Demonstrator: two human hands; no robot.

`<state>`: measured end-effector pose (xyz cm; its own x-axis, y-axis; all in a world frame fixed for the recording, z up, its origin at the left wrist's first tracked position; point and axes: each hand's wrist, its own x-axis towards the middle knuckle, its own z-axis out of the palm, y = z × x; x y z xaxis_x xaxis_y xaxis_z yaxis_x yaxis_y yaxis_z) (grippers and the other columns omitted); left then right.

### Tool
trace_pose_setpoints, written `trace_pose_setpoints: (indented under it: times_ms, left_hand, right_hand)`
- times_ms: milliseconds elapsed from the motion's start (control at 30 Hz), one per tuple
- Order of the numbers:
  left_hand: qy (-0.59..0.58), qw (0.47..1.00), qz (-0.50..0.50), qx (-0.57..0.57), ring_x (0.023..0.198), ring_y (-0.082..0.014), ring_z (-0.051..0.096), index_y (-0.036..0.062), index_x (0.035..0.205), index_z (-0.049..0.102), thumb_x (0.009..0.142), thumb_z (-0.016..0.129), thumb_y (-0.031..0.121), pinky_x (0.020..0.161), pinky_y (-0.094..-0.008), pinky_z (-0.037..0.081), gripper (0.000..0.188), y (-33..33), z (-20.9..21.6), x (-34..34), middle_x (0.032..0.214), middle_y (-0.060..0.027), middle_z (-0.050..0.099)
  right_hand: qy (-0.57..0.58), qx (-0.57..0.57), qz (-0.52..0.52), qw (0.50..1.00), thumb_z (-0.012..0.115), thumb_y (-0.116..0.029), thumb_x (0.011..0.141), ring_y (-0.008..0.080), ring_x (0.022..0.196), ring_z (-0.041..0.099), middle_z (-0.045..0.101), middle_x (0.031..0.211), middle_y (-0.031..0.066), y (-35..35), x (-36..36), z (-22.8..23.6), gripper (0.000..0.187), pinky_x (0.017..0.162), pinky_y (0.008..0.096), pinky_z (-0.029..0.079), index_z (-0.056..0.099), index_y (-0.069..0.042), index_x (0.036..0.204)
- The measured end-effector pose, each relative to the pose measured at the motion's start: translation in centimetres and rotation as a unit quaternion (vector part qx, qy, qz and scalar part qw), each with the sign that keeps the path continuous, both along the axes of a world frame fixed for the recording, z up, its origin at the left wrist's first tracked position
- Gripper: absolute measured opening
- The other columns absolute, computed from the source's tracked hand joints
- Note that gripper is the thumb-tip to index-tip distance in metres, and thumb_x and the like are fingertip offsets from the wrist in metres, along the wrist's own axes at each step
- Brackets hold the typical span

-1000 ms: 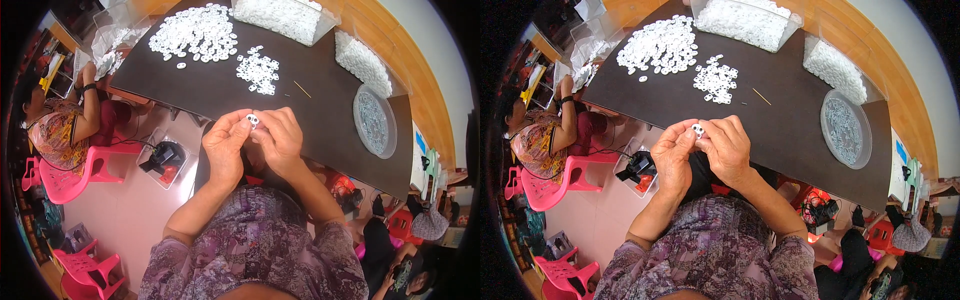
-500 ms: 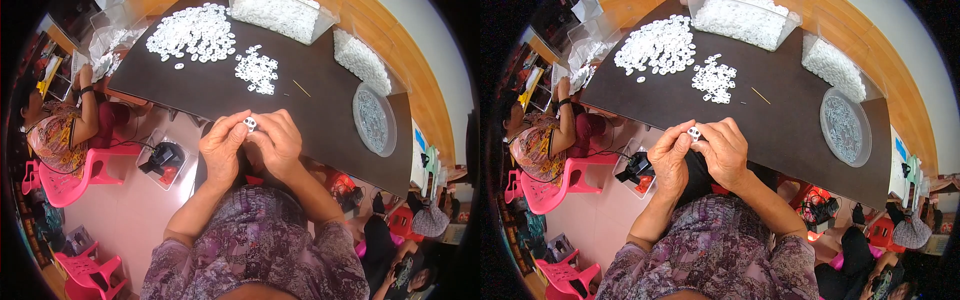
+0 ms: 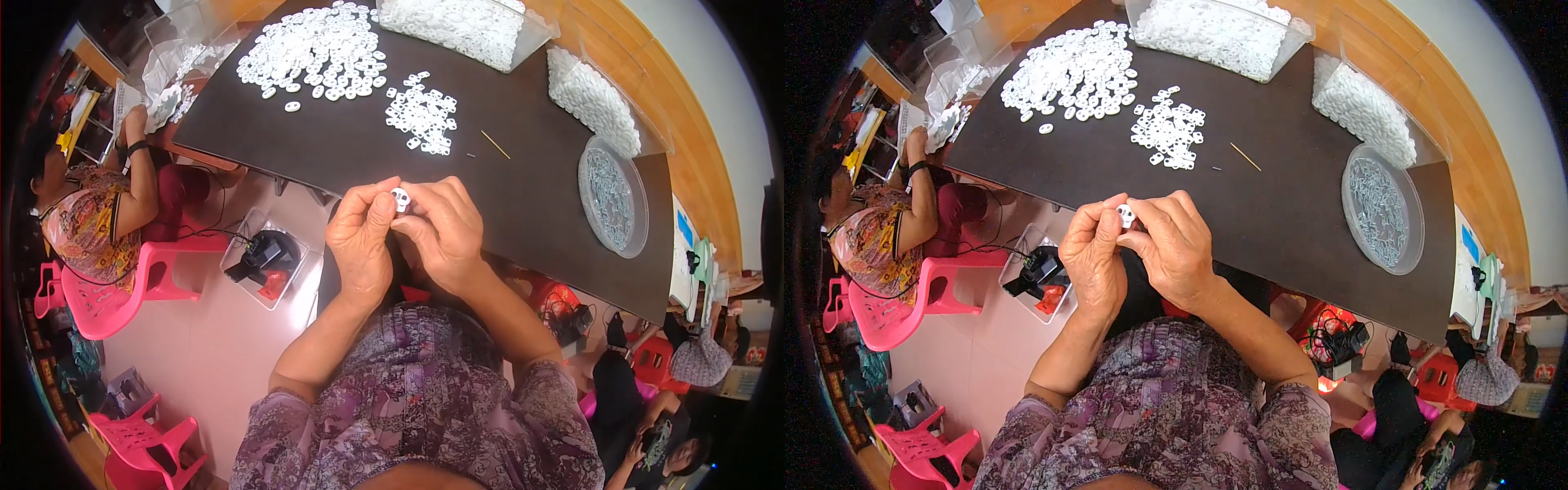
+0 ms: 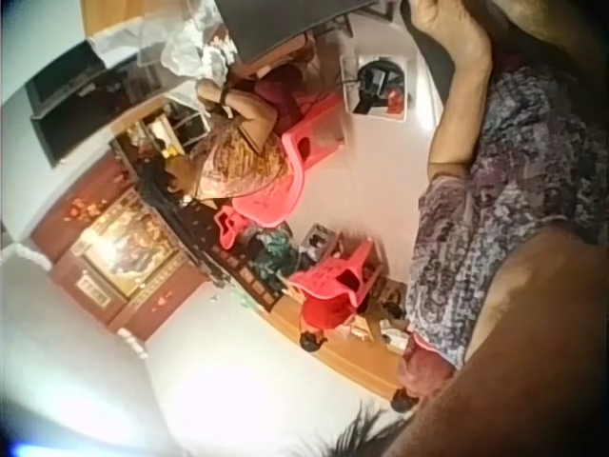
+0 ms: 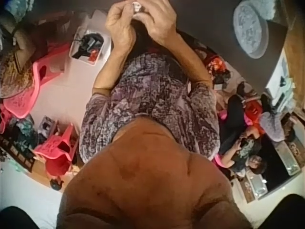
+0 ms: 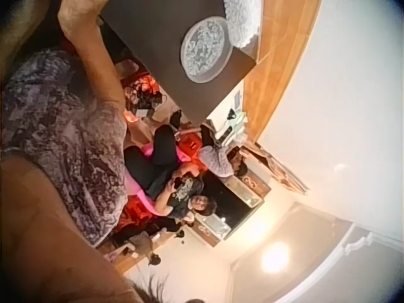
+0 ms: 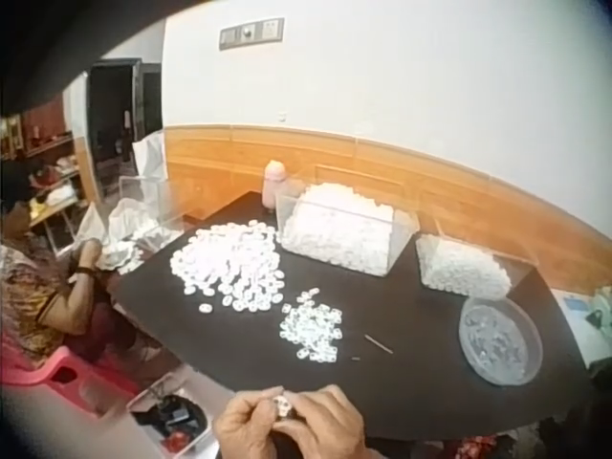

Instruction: Assembling small plastic components using a thin needle-like tool.

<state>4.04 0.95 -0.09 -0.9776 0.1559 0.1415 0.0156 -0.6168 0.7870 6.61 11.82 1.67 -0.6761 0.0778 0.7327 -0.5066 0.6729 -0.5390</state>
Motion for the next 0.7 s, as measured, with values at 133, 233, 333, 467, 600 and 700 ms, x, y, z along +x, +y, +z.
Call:
trace_pose_setpoints:
  times_ms: [133,233,333,467,600,700]
  left_hand:
    - [-0.003,1.0,0.008,-0.013,0.08,-0.0063,0.053,-0.0029,0.1,0.062,0.089,0.061,0.013,0.074,-0.0201,0.043,0.02,-0.1,0.3,0.4,0.09,-0.0023,0.061]
    - [0.009,1.0,0.011,-0.017,0.08,-0.0065,0.053,-0.003,0.101,0.062,0.089,0.06,0.013,0.075,-0.0204,0.044,0.02,-0.1,0.3,0.5,0.09,-0.0026,0.061]
    - [0.009,1.0,0.014,-0.011,0.08,-0.0065,0.053,-0.003,0.101,0.062,0.089,0.06,0.012,0.074,-0.0205,0.044,0.019,0.1,0.2,0.6,0.091,-0.0027,0.061]
    - [-0.007,1.0,0.011,0.016,0.08,-0.0064,0.053,-0.0028,0.1,0.061,0.089,0.06,0.012,0.074,-0.0201,0.044,0.019,0.2,0.4,0.8,0.09,-0.0027,0.061]
    - [-0.021,1.0,0.004,0.022,0.079,-0.0053,0.05,-0.0029,0.1,0.061,0.091,0.058,0.015,0.073,-0.0202,0.041,0.02,0.3,0.7,1.2,0.088,-0.0011,0.059]
    - [-0.009,1.0,0.012,0.019,0.081,-0.0053,0.049,-0.0025,0.1,0.061,0.091,0.059,0.015,0.075,-0.0204,0.04,0.02,0.3,0.6,1.4,0.088,0.0,0.056]
  right_hand:
    - [-0.001,-0.034,-0.002,0.999,0.074,-0.004,0.066,0.0242,0.07,0.055,0.061,0.082,0.0099,-0.2,0.2,0.1,0.035,0.059,0.032,0.045,0.061,0.0,0.098]
    - [0.0,-0.048,-0.006,0.999,0.074,-0.005,0.067,0.0238,0.071,0.055,0.061,0.082,0.0096,-0.3,0.3,-0.1,0.033,0.06,0.0317,0.044,0.061,0.0,0.097]
    - [-0.006,-0.052,-0.02,0.998,0.074,-0.007,0.068,0.0243,0.071,0.055,0.061,0.082,0.0097,-0.6,0.4,-0.2,0.032,0.06,0.0317,0.044,0.061,0.0,0.097]
    - [0.007,-0.057,-0.029,0.998,0.073,-0.009,0.07,0.0247,0.07,0.054,0.061,0.082,0.0096,-1.1,0.4,0.0,0.03,0.059,0.032,0.044,0.061,0.0,0.095]
    - [0.034,-0.041,-0.052,0.997,0.073,-0.011,0.071,0.0252,0.069,0.053,0.06,0.08,0.0094,-1.2,0.3,-0.3,0.027,0.058,0.0326,0.043,0.06,-0.001,0.094]
    - [0.059,-0.027,-0.057,0.996,0.071,-0.012,0.073,0.0255,0.068,0.053,0.059,0.079,0.0098,-1.3,0.3,-0.3,0.026,0.058,0.0331,0.043,0.06,0.0,0.093]
